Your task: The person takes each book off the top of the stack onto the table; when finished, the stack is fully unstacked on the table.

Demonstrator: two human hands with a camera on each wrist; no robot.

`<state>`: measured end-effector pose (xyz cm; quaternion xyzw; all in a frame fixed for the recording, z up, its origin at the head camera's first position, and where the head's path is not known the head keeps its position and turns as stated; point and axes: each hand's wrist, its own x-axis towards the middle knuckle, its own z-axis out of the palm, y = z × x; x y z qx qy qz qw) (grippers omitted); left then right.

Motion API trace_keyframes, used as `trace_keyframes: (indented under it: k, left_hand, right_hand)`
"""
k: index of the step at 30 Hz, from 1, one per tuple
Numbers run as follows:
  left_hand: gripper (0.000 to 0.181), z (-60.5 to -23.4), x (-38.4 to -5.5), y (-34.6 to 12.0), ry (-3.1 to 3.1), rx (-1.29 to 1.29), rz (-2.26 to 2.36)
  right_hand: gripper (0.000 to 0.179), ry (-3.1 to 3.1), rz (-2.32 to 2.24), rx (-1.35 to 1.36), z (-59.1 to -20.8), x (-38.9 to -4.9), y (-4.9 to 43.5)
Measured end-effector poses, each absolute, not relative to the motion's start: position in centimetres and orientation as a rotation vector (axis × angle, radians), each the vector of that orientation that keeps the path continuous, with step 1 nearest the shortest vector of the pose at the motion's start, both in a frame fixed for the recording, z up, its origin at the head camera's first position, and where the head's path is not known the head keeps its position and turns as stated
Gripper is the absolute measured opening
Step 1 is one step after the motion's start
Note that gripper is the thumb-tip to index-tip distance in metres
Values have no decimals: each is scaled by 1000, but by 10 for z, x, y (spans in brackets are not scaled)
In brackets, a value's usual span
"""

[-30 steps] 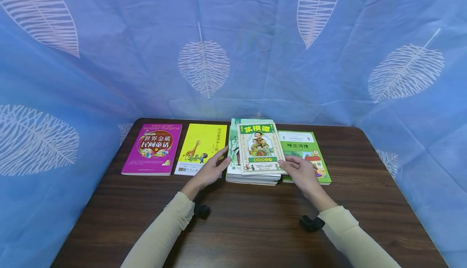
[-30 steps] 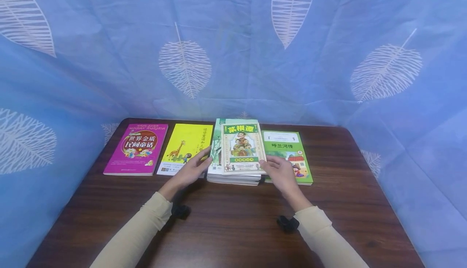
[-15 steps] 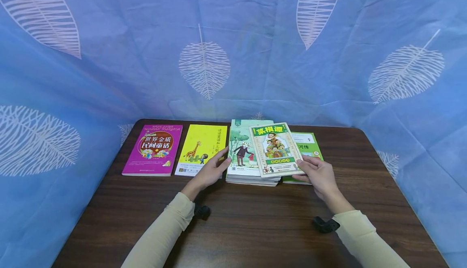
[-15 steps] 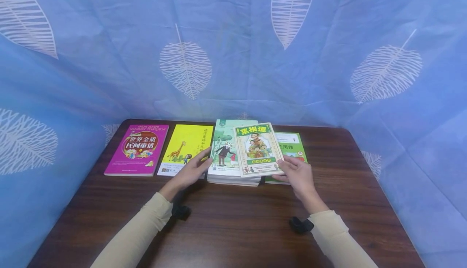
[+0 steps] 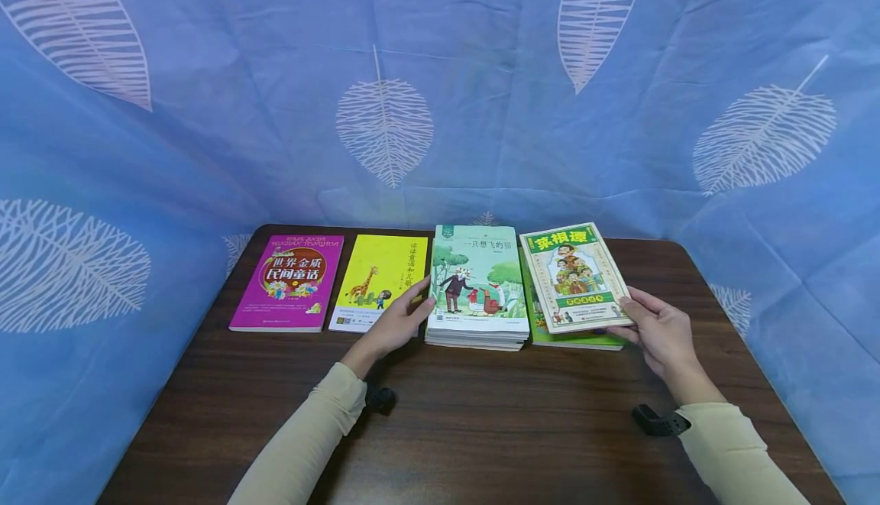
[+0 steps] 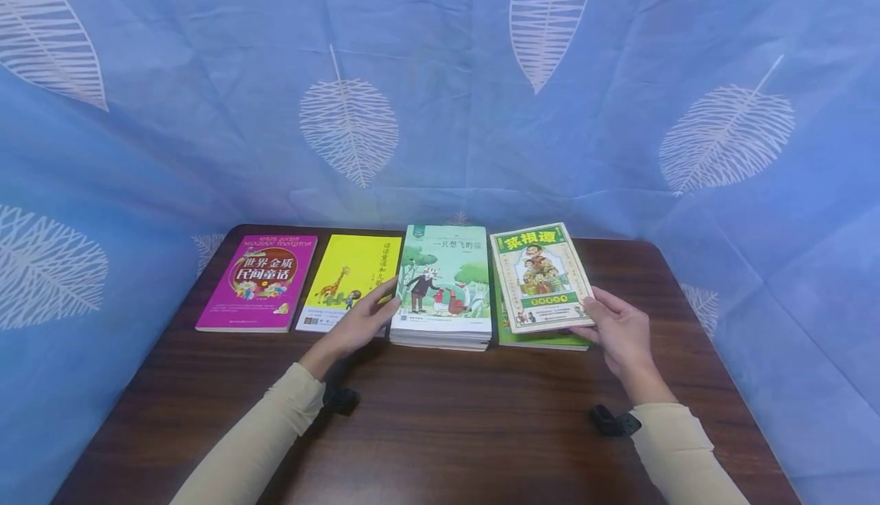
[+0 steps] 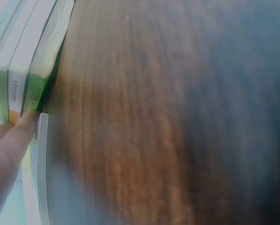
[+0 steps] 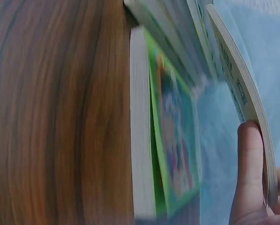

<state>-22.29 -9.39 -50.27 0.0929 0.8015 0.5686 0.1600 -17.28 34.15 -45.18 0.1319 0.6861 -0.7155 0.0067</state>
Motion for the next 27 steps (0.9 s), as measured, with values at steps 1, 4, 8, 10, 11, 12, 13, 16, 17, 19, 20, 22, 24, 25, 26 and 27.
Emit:
trace_keyframes:
  k: [1, 4, 8, 10, 11, 12, 13, 16, 17, 19, 20, 22, 24, 25, 26, 27]
  left_hand:
    - [68, -502, -223, -94, 2291, 263, 1623]
    - [68, -501, -223, -94, 2293, 261, 1624]
    - [68, -501, -224, -95, 2298, 269, 1620]
    - [68, -501, -224, -95, 2296, 270, 1622]
    - [68, -501, -223, -95, 2298, 268, 1620]
    - [68, -501, -223, -95, 2294, 272, 1625]
    - [68, -501, -223, -95, 2291, 275, 1629]
    - [68, -502, -223, -95, 2281, 288, 1646]
    - [68, -503, -223, -95, 2279, 291, 1649]
    - [67, -503, -222, -94, 2279, 296, 1655]
    - [67, -504, -222, -94, 2280, 293, 1657]
    - [67, -504, -222, -94, 2285, 285, 1654]
    - [67, -503, -221, -94, 2286, 279, 1653]
    - [67, -503, -221, -94, 2286, 277, 1653]
    - [67, -503, -221, -94, 2288, 276, 1652]
    - [67, -503, -221, -94, 2289, 276, 1651]
  right_hand:
    - [71, 2142, -2256, 429, -453, -172, 347]
    - [71, 2089, -2323, 495, -456, -170, 364]
    - [73, 2035, -2380, 591, -461, -168, 387]
    - [73, 2035, -2390, 633, -463, -166, 398]
    - [73, 2038, -2392, 652, -464, -165, 403]
    - [73, 2037, -2396, 674, -465, -164, 408]
    - [73, 2042, -2393, 696, -467, -163, 413]
    - [71, 2040, -2386, 757, -469, -161, 427]
    - [70, 2036, -2386, 770, -469, -161, 431]
    - [69, 2017, -2395, 794, -470, -160, 440]
    - [69, 2006, -2403, 807, -471, -160, 444]
    - [68, 1992, -2410, 829, -472, -160, 450]
    - [68, 1974, -2419, 867, -473, -159, 456]
    - [68, 1979, -2408, 887, -473, -159, 458]
    - [67, 1987, -2393, 903, -474, -159, 460]
    - [67, 1996, -2382, 918, -475, -160, 461]
